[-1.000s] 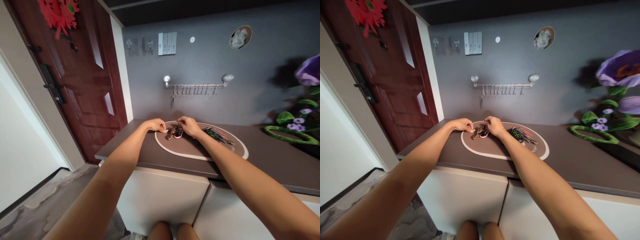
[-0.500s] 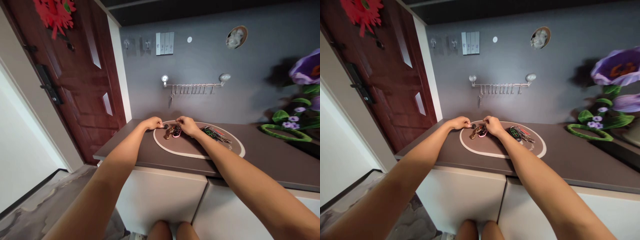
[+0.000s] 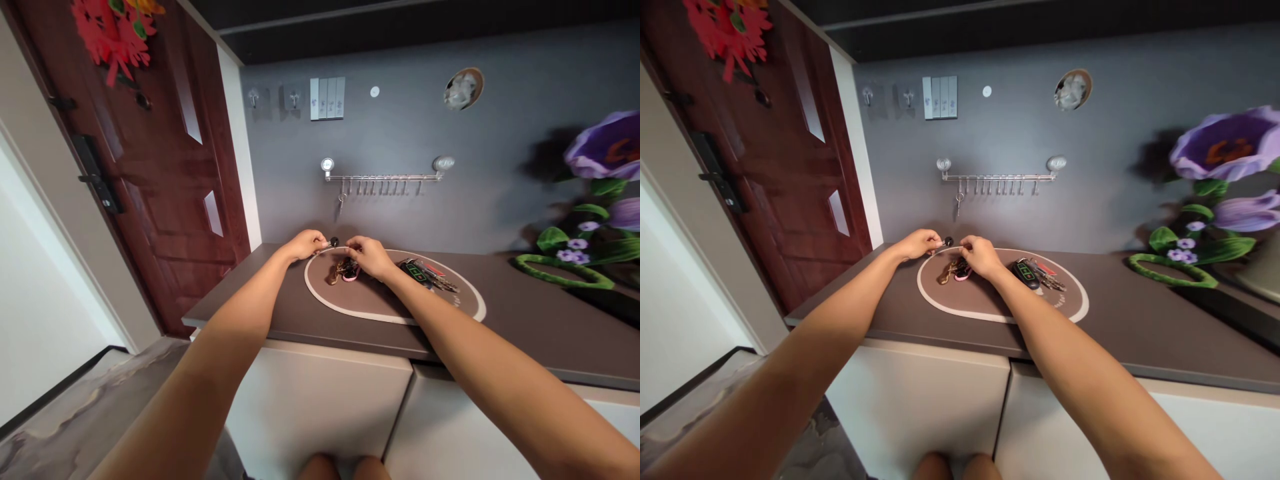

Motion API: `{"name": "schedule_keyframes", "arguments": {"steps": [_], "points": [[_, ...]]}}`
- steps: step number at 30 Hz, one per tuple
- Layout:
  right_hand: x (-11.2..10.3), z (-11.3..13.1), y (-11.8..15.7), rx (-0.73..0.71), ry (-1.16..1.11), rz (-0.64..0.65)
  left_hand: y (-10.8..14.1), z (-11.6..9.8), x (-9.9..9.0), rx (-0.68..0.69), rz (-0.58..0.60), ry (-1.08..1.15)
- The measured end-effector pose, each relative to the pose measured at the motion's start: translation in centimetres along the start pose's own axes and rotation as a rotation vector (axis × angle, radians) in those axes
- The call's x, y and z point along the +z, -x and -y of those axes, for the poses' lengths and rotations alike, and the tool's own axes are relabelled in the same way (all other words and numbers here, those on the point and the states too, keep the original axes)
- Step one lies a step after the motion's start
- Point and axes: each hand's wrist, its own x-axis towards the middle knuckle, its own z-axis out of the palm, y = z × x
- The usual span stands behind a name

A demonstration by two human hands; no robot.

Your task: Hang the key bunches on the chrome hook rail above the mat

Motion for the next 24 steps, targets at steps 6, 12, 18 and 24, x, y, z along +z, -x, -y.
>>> {"name": "schedule_keyframes", "arguments": {"steps": [6, 12, 18, 24], "points": [[0.1, 0.3, 0.1, -0.088, -0.112, -0.085, 0.6, -1.4, 0.7, -0.016, -0.01, 0.189], [0.0, 0.4, 0.1, -0.103, -0.161, -0.165, 0.8, -1.9, 1.5, -0.019, 0.038, 0.338], [0.1, 0.3, 0.0, -0.126, -0.163, -0.227, 1.0, -2.4, 1.7, -0.032, 0.113, 0.457], [0.1, 0.0, -0.1, -0.182, -0.149, -0.282, 1.2, -2.6, 1.7, -0.055, 0.172, 0.569]]}}
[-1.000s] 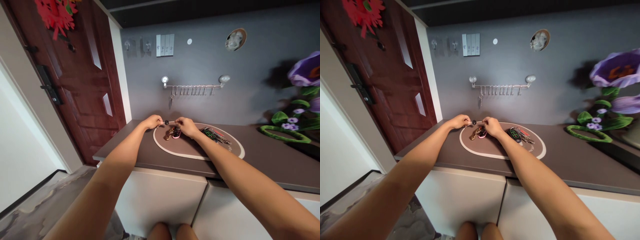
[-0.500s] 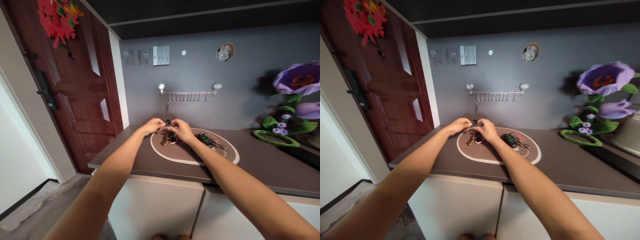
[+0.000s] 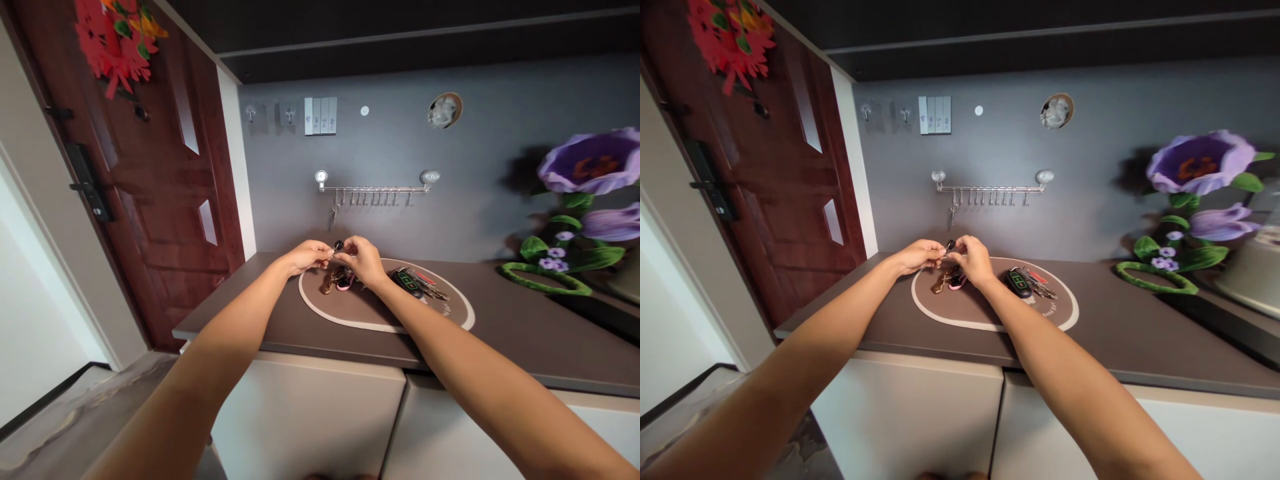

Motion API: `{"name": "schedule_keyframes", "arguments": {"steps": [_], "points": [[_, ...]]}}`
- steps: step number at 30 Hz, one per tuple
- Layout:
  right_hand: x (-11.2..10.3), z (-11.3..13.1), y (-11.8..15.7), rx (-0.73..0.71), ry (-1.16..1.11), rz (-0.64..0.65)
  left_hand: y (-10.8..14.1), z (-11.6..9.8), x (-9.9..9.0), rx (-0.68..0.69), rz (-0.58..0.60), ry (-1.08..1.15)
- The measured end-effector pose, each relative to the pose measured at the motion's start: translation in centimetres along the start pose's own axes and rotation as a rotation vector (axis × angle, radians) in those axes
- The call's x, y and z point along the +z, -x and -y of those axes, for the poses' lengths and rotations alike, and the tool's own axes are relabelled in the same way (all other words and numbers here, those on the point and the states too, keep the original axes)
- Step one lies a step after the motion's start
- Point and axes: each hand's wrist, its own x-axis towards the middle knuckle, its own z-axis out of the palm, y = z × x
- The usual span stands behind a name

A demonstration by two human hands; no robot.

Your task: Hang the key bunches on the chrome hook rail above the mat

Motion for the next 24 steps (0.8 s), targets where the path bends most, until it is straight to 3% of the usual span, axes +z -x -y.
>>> {"name": "schedule_keyframes", "arguments": {"steps": [10, 24], "points": [[-0.38, 0.57, 0.04, -0.026, 0.039, -0.035, 0.18, -0.23, 0.14, -0.017, 0.023, 0.065], [-0.7, 0.85, -0.13, -0.074, -0.097, -0.071, 0.18, -0.25, -0.03, -0.044, 0.003, 0.16]]}}
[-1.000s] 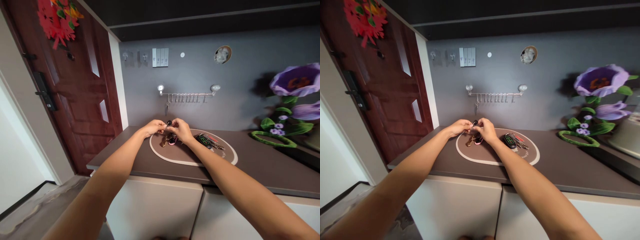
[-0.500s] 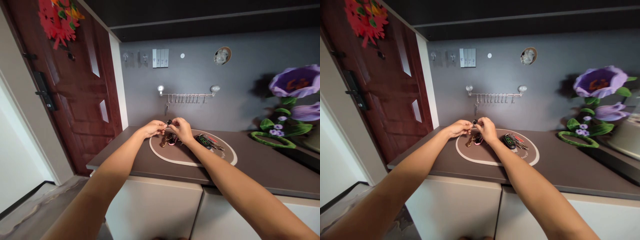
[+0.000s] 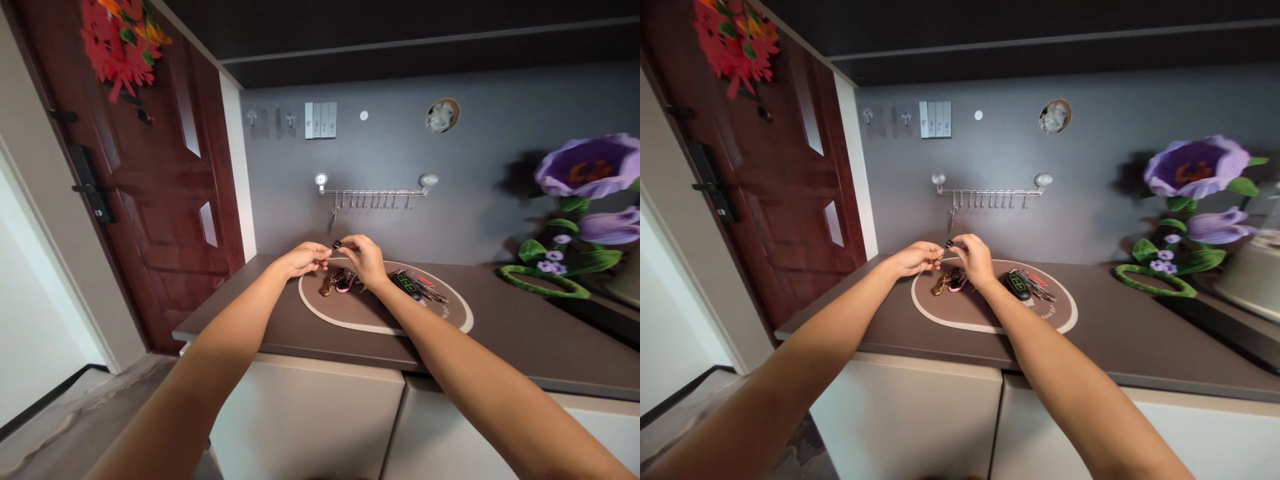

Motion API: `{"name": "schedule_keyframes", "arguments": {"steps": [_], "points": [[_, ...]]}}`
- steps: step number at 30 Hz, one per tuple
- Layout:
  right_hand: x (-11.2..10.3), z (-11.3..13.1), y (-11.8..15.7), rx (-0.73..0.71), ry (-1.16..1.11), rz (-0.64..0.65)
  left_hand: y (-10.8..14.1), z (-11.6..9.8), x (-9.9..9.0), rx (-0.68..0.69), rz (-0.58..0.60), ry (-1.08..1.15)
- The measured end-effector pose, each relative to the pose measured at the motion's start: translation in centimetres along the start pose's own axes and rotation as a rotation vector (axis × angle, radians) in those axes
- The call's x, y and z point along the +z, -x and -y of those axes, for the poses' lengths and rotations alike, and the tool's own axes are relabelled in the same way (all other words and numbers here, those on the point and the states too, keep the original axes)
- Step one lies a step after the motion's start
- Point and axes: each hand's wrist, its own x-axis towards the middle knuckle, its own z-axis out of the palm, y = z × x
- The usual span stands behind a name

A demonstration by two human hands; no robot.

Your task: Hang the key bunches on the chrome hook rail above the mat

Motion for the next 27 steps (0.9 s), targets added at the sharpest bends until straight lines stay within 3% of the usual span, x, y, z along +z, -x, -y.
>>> {"name": "schedule_keyframes", "arguments": {"steps": [7, 20, 27], "points": [[-0.3, 0.5, -0.1, 0.074, -0.029, -0.016, 0.0, 0.2, -0.1, -0.007, -0.008, -0.004], [0.5, -0.3, -0.1, 0.497, -0.55, -0.015, -0.2, 0.6, 0.7, 0.024, -0.055, -0.202], [0.4, -0.3, -0.3, 0.564, -0.608, -0.033, -0.5, 1.4, 1.5, 0.021, -0.109, -0.294]]}}
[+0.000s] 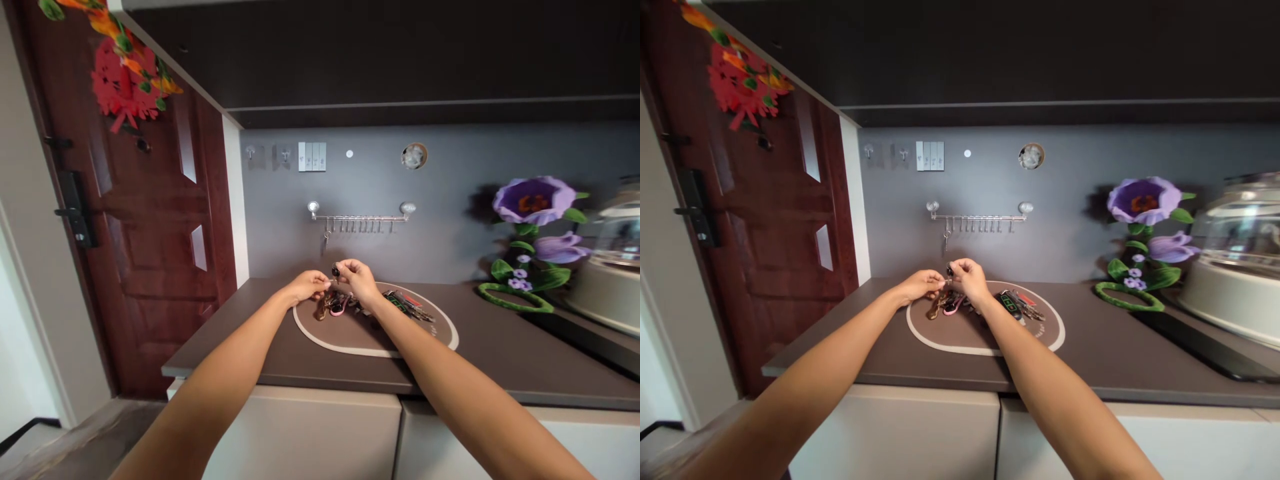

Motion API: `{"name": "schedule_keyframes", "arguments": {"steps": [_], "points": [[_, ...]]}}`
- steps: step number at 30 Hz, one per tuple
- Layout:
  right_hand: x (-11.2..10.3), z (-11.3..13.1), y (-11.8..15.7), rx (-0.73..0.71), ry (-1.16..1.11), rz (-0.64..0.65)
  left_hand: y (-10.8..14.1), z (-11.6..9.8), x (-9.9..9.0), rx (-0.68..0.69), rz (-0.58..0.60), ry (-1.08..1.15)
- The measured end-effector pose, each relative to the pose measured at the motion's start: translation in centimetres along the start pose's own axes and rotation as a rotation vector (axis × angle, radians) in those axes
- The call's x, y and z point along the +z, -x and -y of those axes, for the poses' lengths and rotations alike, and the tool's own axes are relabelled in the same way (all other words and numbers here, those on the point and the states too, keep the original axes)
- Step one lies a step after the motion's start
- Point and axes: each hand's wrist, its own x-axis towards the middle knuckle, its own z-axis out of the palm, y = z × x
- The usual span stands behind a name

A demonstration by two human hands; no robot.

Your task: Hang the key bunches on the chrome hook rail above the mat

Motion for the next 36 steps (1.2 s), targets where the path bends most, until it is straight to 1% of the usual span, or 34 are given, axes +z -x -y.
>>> {"name": "schedule_keyframes", "arguments": {"steps": [4, 8, 10, 12, 16, 19, 23, 27, 36], "points": [[0.0, 0.1, -0.9, -0.026, 0.028, -0.057, -0.2, 0.2, 0.3, 0.037, -0.078, -0.082], [0.3, 0.7, -2.6, -0.04, 0.027, -0.114, -0.6, 0.6, 0.4, 0.099, -0.161, -0.208], [0.6, 1.3, -3.8, -0.034, 0.006, -0.138, -0.7, 0.8, 0.4, 0.125, -0.17, -0.273], [0.9, 1.9, -5.2, -0.032, 0.001, -0.205, -0.8, 1.0, 0.4, 0.141, -0.175, -0.317], [1.6, 2.9, -7.8, -0.039, 0.004, -0.298, -0.9, 0.9, 0.4, 0.142, -0.196, -0.352], [1.9, 3.1, -9.5, -0.027, 0.035, -0.375, -0.8, 0.8, 0.4, 0.135, -0.198, -0.36], [2.0, 2.8, -11.1, 0.006, 0.107, -0.472, -0.8, 0.7, 0.5, 0.137, -0.199, -0.359], [2.2, 2.5, -11.8, 0.016, 0.113, -0.487, -0.8, 0.5, 0.4, 0.13, -0.195, -0.374], [2.7, 3.2, -11.8, 0.095, 0.05, -0.505, -0.5, 0.2, 0.5, 0.128, -0.18, -0.424]]}}
